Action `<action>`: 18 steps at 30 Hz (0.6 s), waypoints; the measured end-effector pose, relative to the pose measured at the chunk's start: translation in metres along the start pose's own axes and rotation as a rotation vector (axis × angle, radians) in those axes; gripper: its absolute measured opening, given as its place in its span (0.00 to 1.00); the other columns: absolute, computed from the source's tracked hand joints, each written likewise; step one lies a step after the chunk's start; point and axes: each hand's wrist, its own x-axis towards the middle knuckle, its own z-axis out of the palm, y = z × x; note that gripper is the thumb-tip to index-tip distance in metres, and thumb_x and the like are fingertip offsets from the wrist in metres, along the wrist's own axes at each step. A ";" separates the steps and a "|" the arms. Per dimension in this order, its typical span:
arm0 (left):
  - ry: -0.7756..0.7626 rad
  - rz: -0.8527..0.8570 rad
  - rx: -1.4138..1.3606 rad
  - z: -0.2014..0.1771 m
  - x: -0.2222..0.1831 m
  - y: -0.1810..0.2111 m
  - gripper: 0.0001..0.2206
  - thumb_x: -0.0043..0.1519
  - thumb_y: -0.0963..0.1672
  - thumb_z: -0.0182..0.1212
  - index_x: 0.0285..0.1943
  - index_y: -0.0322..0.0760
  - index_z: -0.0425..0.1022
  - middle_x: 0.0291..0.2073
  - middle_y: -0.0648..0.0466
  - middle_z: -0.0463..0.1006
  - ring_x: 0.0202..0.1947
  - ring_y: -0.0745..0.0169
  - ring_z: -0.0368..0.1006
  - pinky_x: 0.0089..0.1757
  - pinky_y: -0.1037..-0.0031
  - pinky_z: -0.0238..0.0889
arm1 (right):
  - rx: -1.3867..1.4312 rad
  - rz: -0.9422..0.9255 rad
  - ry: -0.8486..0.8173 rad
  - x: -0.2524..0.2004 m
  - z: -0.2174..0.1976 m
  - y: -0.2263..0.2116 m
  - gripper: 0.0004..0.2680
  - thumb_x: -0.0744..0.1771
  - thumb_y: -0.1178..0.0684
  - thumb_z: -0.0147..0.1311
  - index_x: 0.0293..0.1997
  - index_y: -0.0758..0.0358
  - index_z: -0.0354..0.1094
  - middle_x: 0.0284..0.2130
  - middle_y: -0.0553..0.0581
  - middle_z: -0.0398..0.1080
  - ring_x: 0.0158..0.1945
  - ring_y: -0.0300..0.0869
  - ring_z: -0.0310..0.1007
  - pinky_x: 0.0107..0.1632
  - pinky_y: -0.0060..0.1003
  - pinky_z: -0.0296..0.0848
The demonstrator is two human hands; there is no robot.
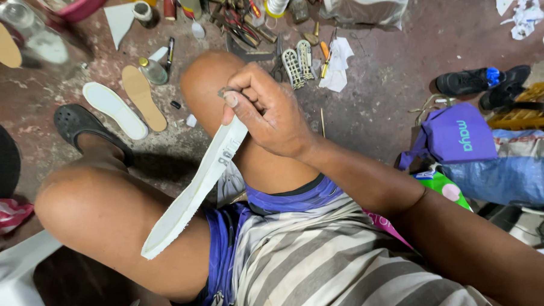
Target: The person attaches small metal components to a white shoe sole using their hands and a small metal tool while working in a cluttered repair shop area.
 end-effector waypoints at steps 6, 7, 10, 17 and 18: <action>0.008 0.023 0.057 -0.014 0.006 -0.007 0.21 0.61 0.48 0.65 0.56 0.28 0.73 0.46 0.45 0.78 0.47 0.54 0.74 0.47 0.64 0.70 | 0.070 0.023 -0.016 0.004 0.001 0.004 0.04 0.76 0.56 0.47 0.52 0.66 0.59 0.35 0.54 0.73 0.39 0.33 0.74 0.42 0.30 0.73; 0.000 0.024 0.065 -0.017 0.006 -0.006 0.21 0.60 0.48 0.66 0.56 0.28 0.73 0.46 0.45 0.78 0.47 0.53 0.74 0.47 0.64 0.70 | 0.040 0.031 -0.011 0.005 0.000 0.004 0.05 0.76 0.56 0.46 0.51 0.66 0.59 0.35 0.54 0.74 0.38 0.33 0.74 0.42 0.29 0.73; -0.018 0.030 0.086 -0.024 0.006 -0.005 0.22 0.60 0.48 0.66 0.56 0.27 0.73 0.46 0.44 0.78 0.46 0.53 0.74 0.47 0.64 0.70 | -0.020 0.057 -0.006 0.006 -0.002 0.004 0.05 0.75 0.55 0.46 0.51 0.66 0.58 0.34 0.53 0.75 0.38 0.32 0.75 0.42 0.28 0.73; -0.033 0.073 0.124 -0.028 0.025 0.005 0.24 0.58 0.49 0.69 0.56 0.27 0.72 0.45 0.43 0.78 0.45 0.51 0.75 0.45 0.64 0.70 | -0.027 0.052 -0.017 0.011 0.000 0.002 0.04 0.76 0.55 0.45 0.51 0.65 0.58 0.35 0.54 0.75 0.38 0.32 0.75 0.42 0.28 0.73; -0.038 0.074 0.130 -0.029 0.026 0.008 0.24 0.57 0.49 0.69 0.56 0.27 0.72 0.45 0.43 0.78 0.45 0.50 0.75 0.45 0.64 0.70 | -0.037 0.056 -0.016 0.011 0.001 0.002 0.04 0.76 0.55 0.45 0.51 0.65 0.58 0.35 0.54 0.75 0.38 0.32 0.75 0.42 0.28 0.73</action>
